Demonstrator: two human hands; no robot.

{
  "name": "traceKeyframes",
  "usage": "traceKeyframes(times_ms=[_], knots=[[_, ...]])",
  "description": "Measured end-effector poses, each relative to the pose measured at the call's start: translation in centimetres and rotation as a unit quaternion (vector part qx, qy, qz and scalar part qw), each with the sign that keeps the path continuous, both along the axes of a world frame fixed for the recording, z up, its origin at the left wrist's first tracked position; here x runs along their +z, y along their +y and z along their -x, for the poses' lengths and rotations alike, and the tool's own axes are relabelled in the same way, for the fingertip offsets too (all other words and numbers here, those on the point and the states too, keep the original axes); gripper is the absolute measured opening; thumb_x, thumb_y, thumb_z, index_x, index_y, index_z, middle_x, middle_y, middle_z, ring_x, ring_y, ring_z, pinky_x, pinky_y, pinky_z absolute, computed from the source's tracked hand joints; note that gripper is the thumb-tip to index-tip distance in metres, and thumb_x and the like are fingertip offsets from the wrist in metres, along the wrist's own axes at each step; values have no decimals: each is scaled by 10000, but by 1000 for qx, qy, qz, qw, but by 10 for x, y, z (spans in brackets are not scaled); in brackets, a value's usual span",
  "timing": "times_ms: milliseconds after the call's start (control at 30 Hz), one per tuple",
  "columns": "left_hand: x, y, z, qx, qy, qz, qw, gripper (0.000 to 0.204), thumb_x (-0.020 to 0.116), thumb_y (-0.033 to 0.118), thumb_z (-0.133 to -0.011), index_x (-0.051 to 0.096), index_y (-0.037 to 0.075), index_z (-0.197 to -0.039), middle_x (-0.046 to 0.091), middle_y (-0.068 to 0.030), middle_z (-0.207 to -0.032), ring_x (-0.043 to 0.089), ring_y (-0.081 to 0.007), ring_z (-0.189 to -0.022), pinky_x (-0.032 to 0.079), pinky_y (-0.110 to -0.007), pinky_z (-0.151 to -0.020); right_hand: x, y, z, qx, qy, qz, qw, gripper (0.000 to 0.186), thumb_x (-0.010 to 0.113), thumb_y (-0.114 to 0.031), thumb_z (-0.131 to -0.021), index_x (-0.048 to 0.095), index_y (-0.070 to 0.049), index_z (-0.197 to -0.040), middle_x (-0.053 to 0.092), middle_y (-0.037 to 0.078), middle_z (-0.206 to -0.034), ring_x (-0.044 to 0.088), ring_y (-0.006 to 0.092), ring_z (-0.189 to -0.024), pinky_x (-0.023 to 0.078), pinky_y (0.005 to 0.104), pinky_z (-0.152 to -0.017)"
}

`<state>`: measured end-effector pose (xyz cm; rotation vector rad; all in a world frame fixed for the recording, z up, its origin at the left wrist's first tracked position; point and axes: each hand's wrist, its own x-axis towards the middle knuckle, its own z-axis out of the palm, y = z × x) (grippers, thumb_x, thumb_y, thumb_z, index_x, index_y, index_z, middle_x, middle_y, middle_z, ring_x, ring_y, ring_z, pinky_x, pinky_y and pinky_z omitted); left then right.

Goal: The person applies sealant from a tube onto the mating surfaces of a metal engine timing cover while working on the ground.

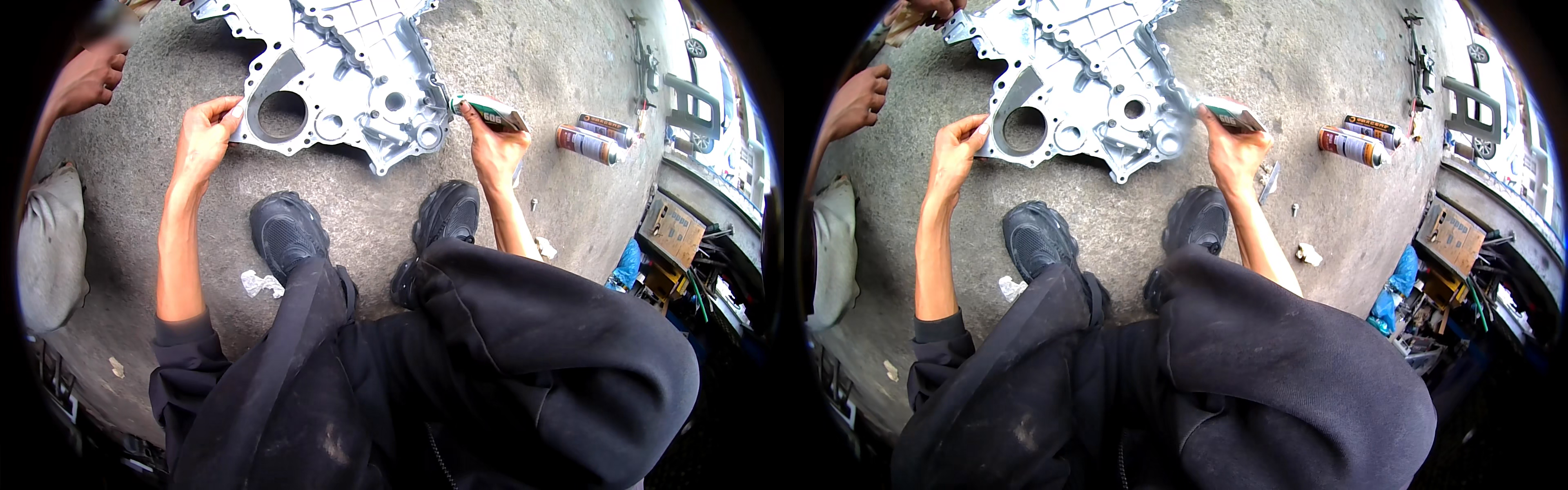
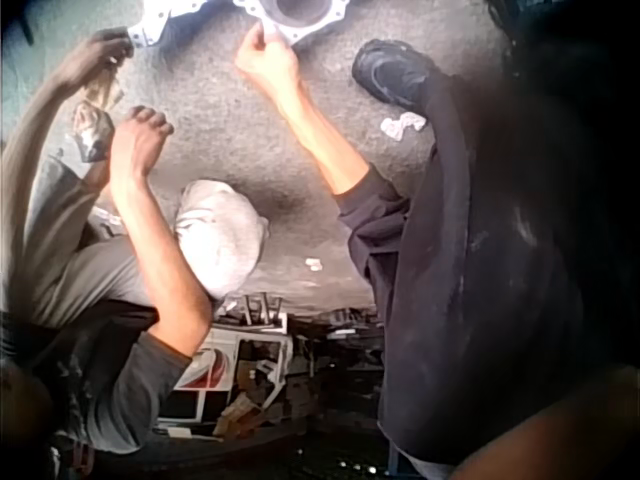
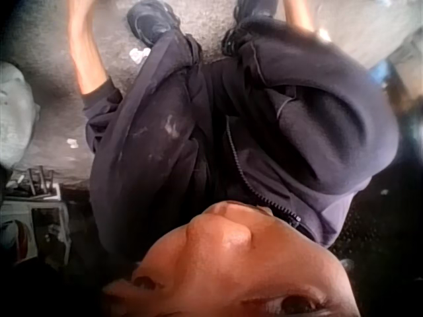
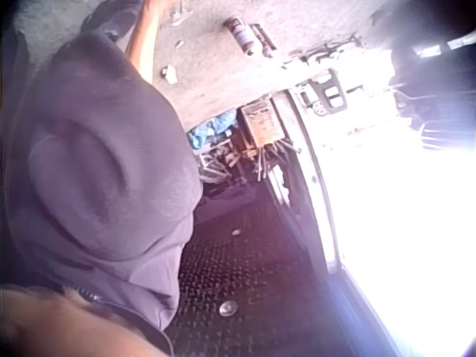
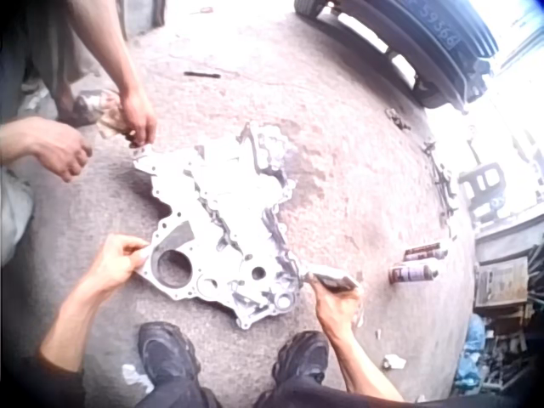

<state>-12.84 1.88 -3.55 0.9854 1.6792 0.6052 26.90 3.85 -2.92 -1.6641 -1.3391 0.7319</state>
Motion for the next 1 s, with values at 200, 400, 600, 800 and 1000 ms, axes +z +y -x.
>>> traceKeyframes(times_ms=[200, 400, 600, 800, 1000], knots=[[1, 2, -1, -3, 2, 13, 1000, 316, 598, 150, -978, 674, -16, -1237, 707, -42, -995, 622, -107, -854, 496, -281, -740, 6, -6, 2, -7, 14, -1, 1000, 238, 832, -67, -812, 742, 38, -1005, 757, 87, -874, 698, 131, -781, 557, 275, -726], [4, 2, -2, -1, 4, 14, 1000, 313, 597, 145, -978, 675, -14, -1236, 709, -42, -996, 624, -106, -851, 495, -280, -738, 5, -11, -1, -9, 4, 4, 1000, 237, 832, -64, -813, 740, 39, -1005, 756, 88, -882, 697, 136, -786, 557, 277, -733], [1, 2, -1, -2, -1, 14, 1000, 307, 595, 143, -979, 679, -8, -1232, 710, -34, -991, 620, -101, -841, 490, -274, -729, 7, -17, 2, -8, 18, 15, 1000, 238, 833, -65, -816, 737, 39, -1007, 754, 82, -895, 691, 128, -796, 554, 275, -738], [-1, -1, 1, -1, 0, 11, 1000, 307, 597, 146, -979, 679, -5, -1233, 708, -32, -988, 617, -101, -839, 490, -275, -724, 0, -27, 2, -1, 34, 8, 999, 226, 826, -54, -822, 733, 39, -1006, 751, 82, -897, 691, 126, -799, 554, 267, -736], [-1, 2, -1, 1, -6, 13, 1000, 305, 595, 145, -981, 678, -4, -1233, 708, -35, -988, 619, -107, -841, 493, -279, -724, 6, -32, 2, -1, 36, 10, 999, 228, 817, -30, -824, 725, 43, -1020, 749, 84, -900, 690, 126, -803, 556, 267, -740]])
